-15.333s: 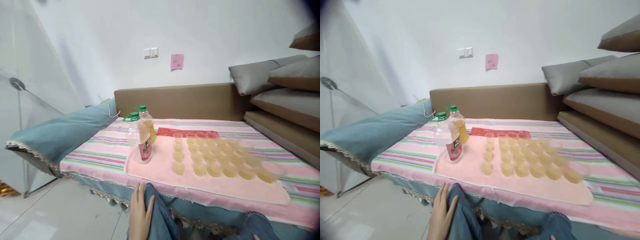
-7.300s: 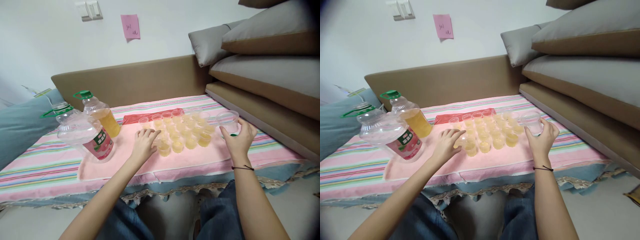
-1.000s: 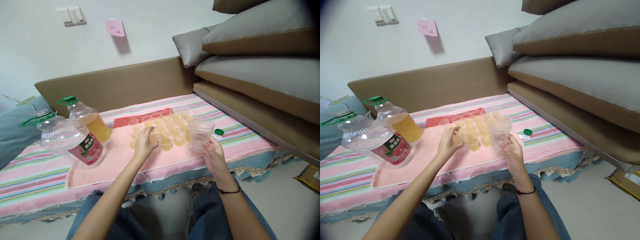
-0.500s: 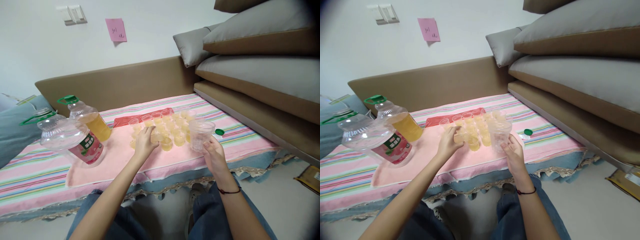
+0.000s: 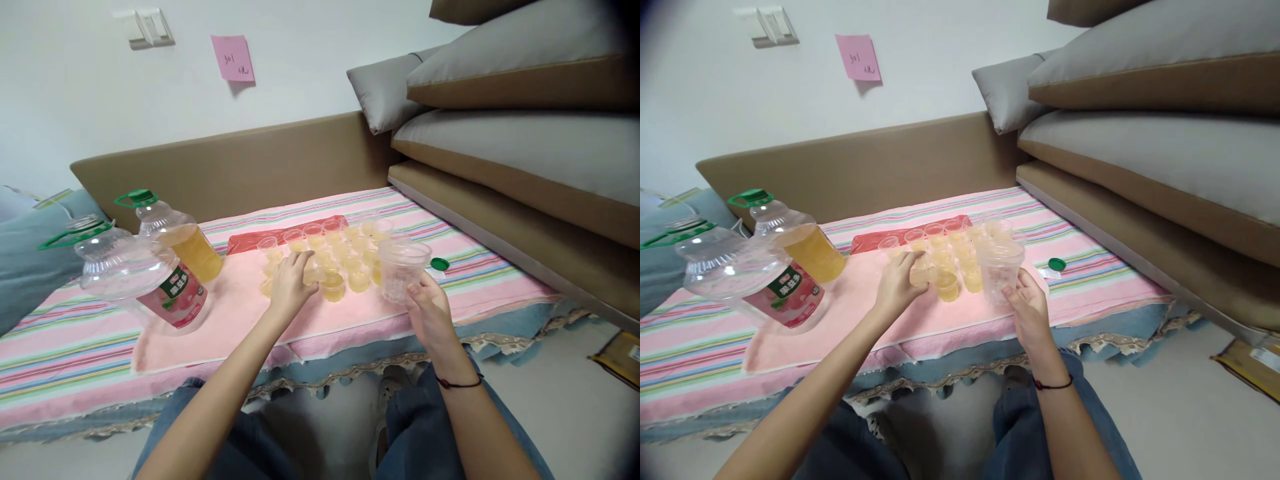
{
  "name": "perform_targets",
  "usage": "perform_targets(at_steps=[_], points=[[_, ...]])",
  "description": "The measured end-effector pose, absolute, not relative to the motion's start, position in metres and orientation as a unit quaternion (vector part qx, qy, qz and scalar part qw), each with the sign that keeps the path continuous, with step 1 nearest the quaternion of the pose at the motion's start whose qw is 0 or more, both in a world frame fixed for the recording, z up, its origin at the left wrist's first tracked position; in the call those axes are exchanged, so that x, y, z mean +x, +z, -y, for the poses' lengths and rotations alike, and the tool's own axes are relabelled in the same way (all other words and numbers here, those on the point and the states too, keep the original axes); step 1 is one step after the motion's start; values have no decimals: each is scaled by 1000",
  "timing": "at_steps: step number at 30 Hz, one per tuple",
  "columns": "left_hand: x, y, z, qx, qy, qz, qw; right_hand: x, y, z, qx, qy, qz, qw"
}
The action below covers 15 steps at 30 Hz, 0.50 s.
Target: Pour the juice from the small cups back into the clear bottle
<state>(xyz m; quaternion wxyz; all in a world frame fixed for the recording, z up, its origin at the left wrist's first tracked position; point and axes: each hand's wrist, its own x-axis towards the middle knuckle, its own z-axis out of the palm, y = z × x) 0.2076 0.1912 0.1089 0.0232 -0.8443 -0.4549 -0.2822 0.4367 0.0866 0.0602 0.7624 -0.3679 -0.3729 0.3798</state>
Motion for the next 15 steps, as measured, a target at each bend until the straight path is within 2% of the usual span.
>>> perform_targets(at_steps=[15], points=[[210,112,-192,-857,-245,451,48,437,60,-86,-364,380,376,763]])
